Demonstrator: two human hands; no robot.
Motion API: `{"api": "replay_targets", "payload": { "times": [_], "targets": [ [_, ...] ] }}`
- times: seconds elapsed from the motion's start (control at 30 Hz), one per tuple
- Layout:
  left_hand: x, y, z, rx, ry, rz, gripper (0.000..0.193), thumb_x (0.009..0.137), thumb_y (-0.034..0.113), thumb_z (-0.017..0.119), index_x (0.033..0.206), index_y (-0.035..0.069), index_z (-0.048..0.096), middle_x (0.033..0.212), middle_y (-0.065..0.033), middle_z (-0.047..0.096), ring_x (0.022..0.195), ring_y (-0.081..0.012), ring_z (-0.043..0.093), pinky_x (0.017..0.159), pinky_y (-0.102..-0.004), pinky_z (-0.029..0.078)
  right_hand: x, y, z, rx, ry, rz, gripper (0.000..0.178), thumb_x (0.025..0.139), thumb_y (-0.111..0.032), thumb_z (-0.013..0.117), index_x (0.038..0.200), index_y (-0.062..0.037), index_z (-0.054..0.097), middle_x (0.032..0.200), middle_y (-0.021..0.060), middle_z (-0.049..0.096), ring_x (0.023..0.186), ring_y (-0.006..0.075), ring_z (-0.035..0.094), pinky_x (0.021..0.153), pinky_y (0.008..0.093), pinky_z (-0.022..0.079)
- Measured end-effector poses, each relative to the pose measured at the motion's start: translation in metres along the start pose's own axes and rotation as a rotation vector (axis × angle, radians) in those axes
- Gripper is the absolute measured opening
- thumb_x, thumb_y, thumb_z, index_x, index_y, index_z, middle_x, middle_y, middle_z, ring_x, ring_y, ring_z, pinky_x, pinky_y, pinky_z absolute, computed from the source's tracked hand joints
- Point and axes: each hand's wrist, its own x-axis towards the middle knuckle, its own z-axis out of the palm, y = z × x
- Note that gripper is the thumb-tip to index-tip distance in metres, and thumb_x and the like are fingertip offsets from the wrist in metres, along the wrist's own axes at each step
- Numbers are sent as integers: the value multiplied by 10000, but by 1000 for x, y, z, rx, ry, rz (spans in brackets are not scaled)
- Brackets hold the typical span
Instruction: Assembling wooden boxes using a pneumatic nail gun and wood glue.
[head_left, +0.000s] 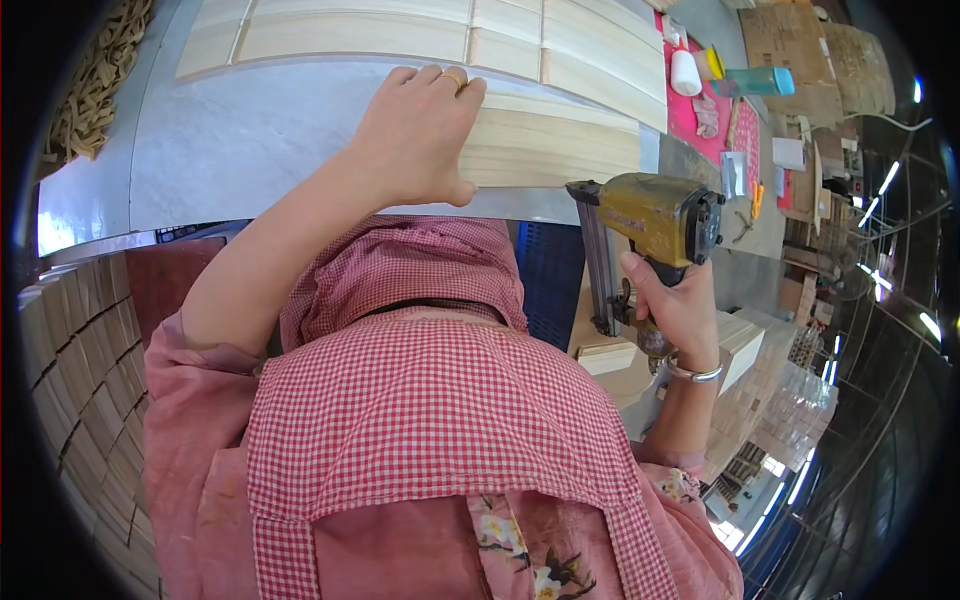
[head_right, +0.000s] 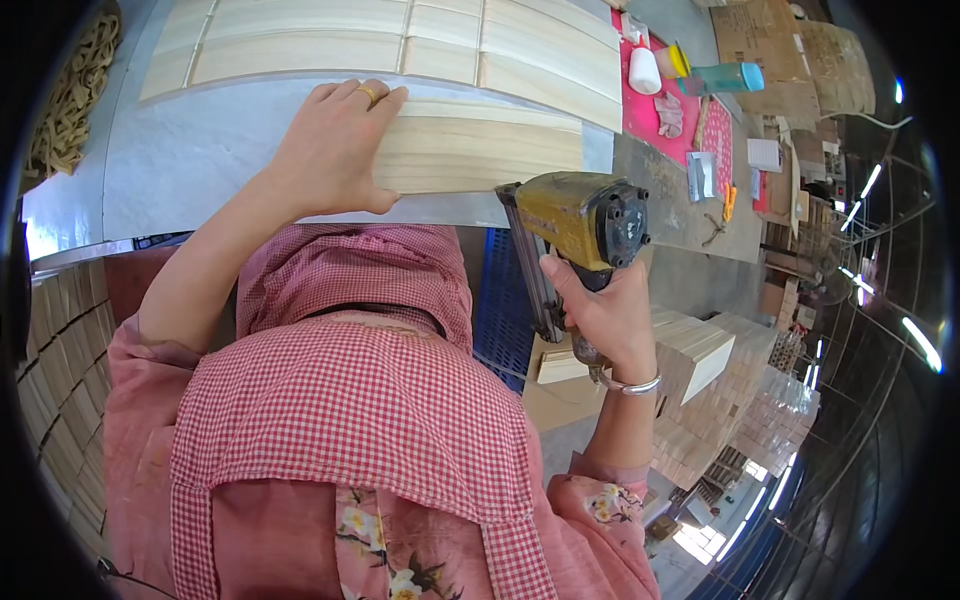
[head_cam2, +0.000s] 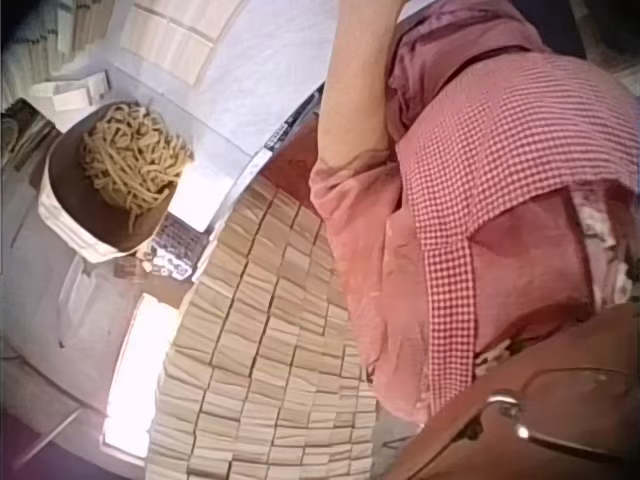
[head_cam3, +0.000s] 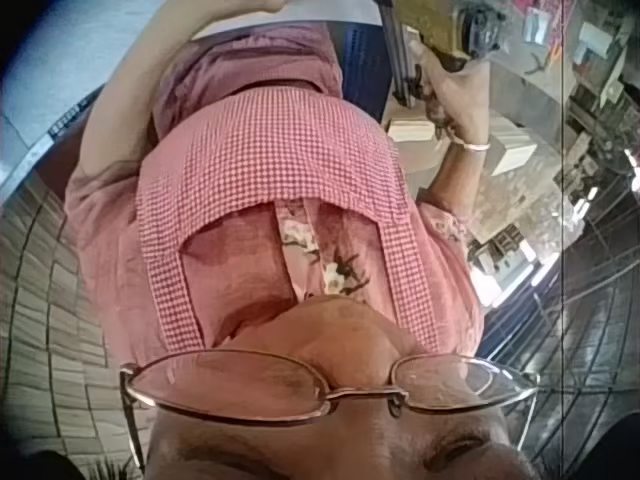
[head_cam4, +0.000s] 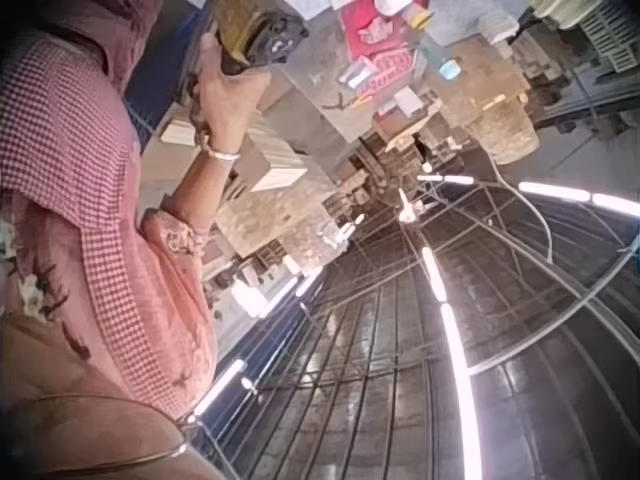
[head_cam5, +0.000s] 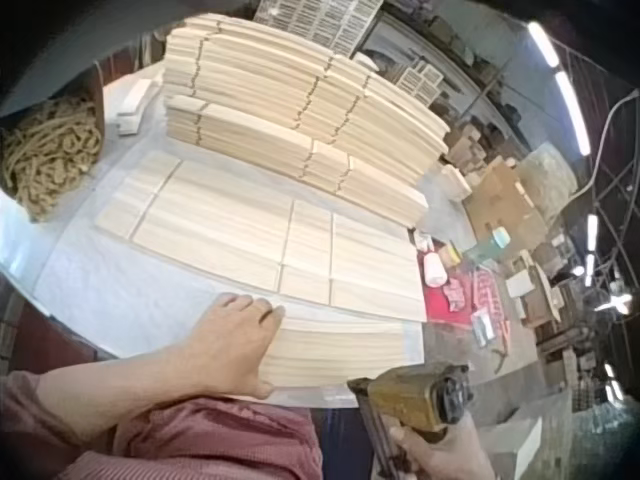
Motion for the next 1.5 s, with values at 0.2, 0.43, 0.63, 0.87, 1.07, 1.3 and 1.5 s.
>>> {"api": "replay_targets", "payload": {
  "times": [0.2,0.43,0.63,0.87,1.07,1.3,1.5],
  "targets": [
    [-1,-1,4,-35,28,6,911,562,385,826,1340,13,535,1251,-138,590,1073,-278,570,1053,-382,394,-1,-3,5,38,19,16,205,860,-143,767,937,23,676,645,32,622,453,83,485,405,225,418],
    [-5,-4,8,-89,77,17,939,552,348,842,1373,31,514,1297,-146,565,1113,-291,553,1078,-387,384,-4,-13,11,-65,47,29,187,858,-121,764,944,20,676,660,29,626,453,80,475,406,234,394],
    [-27,-33,16,-213,323,171,944,561,249,850,1405,61,470,1376,-171,497,1090,-314,570,1045,-399,435,-17,-32,23,-64,62,-7,201,845,-92,770,984,20,677,717,39,651,521,96,528,465,246,429],
    [-38,-48,18,-612,122,133,919,582,155,825,1415,102,440,1359,-160,463,1081,-345,561,1017,-398,474,-27,-39,59,-33,-36,-185,235,839,-80,776,1021,25,671,808,66,693,602,130,589,532,255,482],
    [-38,-45,27,-643,211,139,884,560,142,817,1372,84,473,1281,-158,493,1061,-348,557,962,-394,496,-28,-48,80,-51,-93,-254,248,856,-118,791,1012,20,656,753,55,666,494,101,528,426,216,435],
    [-39,-45,30,-684,232,152,971,532,103,797,1430,123,426,1352,-145,446,1141,-352,516,1016,-403,479,-29,-51,88,-41,-98,-219,254,873,-149,784,1015,21,659,714,44,653,492,103,529,431,212,427],
    [-38,-45,33,-705,238,151,1009,517,107,794,1450,137,414,1363,-153,447,1149,-352,514,1015,-409,472,-31,-52,90,-78,-84,-192,241,893,-166,766,1005,20,660,653,27,624,466,101,514,428,207,408]
  ]
}}
